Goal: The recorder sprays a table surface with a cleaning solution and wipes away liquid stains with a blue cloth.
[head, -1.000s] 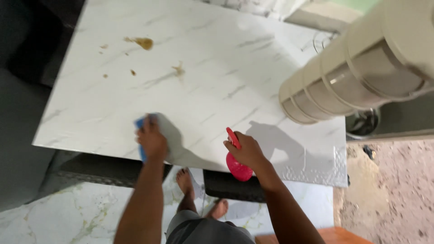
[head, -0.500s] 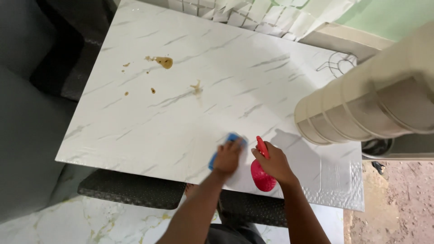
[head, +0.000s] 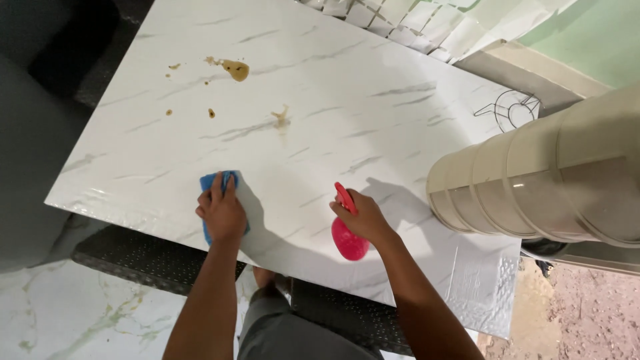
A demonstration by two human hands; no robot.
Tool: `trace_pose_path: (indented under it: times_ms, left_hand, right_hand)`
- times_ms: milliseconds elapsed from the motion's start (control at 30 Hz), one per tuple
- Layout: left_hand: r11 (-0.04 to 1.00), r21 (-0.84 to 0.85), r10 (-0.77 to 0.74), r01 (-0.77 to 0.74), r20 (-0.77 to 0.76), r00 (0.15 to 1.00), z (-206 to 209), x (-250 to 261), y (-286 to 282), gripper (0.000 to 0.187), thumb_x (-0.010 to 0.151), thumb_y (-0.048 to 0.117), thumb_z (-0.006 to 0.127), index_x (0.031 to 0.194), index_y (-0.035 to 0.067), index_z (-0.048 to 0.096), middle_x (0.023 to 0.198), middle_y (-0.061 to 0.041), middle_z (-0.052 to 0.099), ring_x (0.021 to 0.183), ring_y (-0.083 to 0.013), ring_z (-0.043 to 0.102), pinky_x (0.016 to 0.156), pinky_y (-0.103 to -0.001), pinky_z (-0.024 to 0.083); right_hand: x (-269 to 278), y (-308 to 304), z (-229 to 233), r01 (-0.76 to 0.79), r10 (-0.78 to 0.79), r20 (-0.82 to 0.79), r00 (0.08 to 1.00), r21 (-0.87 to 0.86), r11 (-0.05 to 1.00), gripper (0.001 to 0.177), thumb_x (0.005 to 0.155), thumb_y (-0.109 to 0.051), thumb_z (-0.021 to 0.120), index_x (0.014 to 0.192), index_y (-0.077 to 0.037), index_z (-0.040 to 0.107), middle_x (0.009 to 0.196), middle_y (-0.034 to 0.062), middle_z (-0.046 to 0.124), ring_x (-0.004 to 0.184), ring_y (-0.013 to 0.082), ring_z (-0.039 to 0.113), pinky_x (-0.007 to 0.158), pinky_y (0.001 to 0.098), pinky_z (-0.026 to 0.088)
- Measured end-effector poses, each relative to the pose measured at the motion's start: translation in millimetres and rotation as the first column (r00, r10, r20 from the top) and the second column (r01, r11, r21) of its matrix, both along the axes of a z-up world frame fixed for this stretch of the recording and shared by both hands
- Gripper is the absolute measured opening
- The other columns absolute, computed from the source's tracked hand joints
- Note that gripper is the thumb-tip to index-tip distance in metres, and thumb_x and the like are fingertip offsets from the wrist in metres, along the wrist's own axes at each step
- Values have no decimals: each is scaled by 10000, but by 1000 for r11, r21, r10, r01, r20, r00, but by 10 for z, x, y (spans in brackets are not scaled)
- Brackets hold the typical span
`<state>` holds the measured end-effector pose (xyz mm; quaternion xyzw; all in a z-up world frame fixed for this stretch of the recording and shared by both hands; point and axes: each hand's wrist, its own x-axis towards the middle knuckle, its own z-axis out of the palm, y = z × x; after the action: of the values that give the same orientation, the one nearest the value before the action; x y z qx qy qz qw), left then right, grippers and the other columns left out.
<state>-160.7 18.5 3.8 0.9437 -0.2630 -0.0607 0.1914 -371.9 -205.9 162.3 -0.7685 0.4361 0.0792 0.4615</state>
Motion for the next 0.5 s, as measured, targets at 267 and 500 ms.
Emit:
trace_pose_path:
  times_ms: [267, 500]
  left_hand:
    - [993, 90, 70, -70, 5, 998, 50, -71, -72, 493, 976, 91, 563, 1457, 192, 603, 1670, -3, 337, 1311, -353, 383, 1094, -519, 270]
    - [994, 93, 67, -65, -18, 998, 32, -46, -73, 510, 967, 109, 549, 1466, 209, 579, 1658, 7, 341, 1318, -343, 383, 1111, -514, 267]
  right_hand:
    - [529, -187, -375, -87, 88, -12, 996, 99, 991, 356, 912, -404, 680, 1012, -62, 696, 901, 90, 719, 854, 220, 679, 796, 388, 537]
    - [888, -103, -530, -55, 67, -57, 996, 196, 979, 334, 887, -387, 674, 982, -68, 699, 870, 53, 756, 834, 177, 700, 795, 373, 537]
